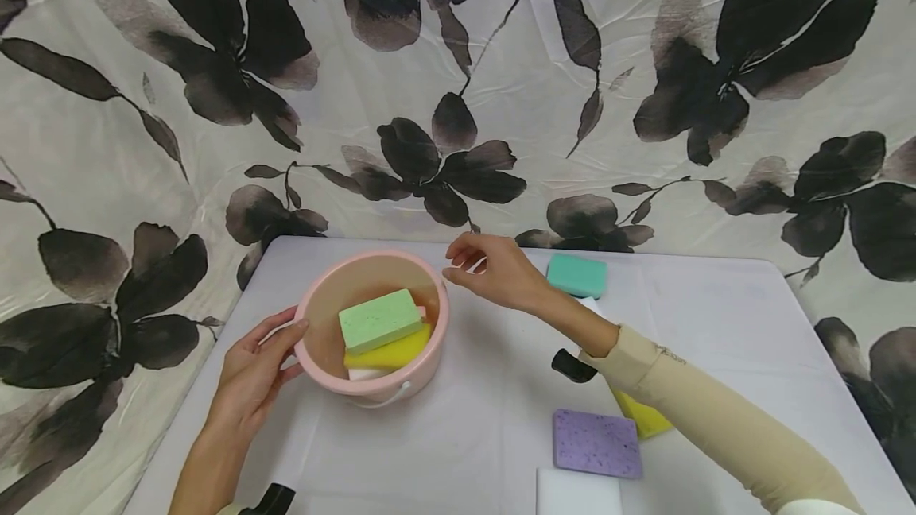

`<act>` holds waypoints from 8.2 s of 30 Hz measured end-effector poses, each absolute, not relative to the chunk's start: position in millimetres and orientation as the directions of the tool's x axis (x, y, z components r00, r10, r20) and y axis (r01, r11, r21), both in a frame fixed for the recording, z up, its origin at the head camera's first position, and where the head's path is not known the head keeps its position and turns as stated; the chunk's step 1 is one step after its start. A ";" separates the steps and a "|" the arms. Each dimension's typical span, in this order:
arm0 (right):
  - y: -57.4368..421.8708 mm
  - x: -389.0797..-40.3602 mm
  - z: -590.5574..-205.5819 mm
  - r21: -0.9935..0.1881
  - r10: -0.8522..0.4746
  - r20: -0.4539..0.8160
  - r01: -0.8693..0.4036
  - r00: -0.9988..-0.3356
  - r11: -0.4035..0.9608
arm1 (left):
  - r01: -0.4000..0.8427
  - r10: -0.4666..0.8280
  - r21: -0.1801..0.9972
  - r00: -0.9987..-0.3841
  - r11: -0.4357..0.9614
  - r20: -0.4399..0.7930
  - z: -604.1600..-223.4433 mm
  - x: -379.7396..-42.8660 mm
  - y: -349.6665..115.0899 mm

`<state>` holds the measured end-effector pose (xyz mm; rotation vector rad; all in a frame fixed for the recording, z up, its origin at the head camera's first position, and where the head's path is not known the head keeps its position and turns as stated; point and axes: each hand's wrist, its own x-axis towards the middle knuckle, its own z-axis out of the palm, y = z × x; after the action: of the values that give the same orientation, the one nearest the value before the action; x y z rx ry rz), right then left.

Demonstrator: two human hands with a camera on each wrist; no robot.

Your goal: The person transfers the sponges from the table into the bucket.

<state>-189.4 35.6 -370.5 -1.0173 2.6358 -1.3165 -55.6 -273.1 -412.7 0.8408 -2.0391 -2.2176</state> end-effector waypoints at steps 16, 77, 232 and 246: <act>90.5 -193.2 -386.6 -0.759 -0.471 0.291 -0.501 -0.833 0.417 | -0.268 -0.350 0.950 -0.884 -0.161 -0.309 -417.0 -53.8 -271.7; 219.0 -178.0 -491.3 -0.645 -0.210 -0.105 -0.094 -0.972 0.758 | -0.292 -0.353 0.944 -0.876 -0.155 -0.328 -415.1 -55.1 -270.7; -57.2 -177.0 -382.8 -0.670 -0.923 -0.093 -0.663 -0.373 0.335 | -0.341 -0.372 0.933 -0.856 -0.116 -0.359 -414.7 -57.7 -269.7; -39.9 -177.1 -375.1 -0.720 -0.891 0.032 -0.629 -0.453 0.294 | -0.340 -0.365 0.932 -0.857 -0.128 -0.363 -414.0 -56.4 -272.0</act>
<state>-177.1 -39.9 -375.1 -1.3658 2.1927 -0.9580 -56.4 -272.0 -414.0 0.8344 -2.0627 -2.1923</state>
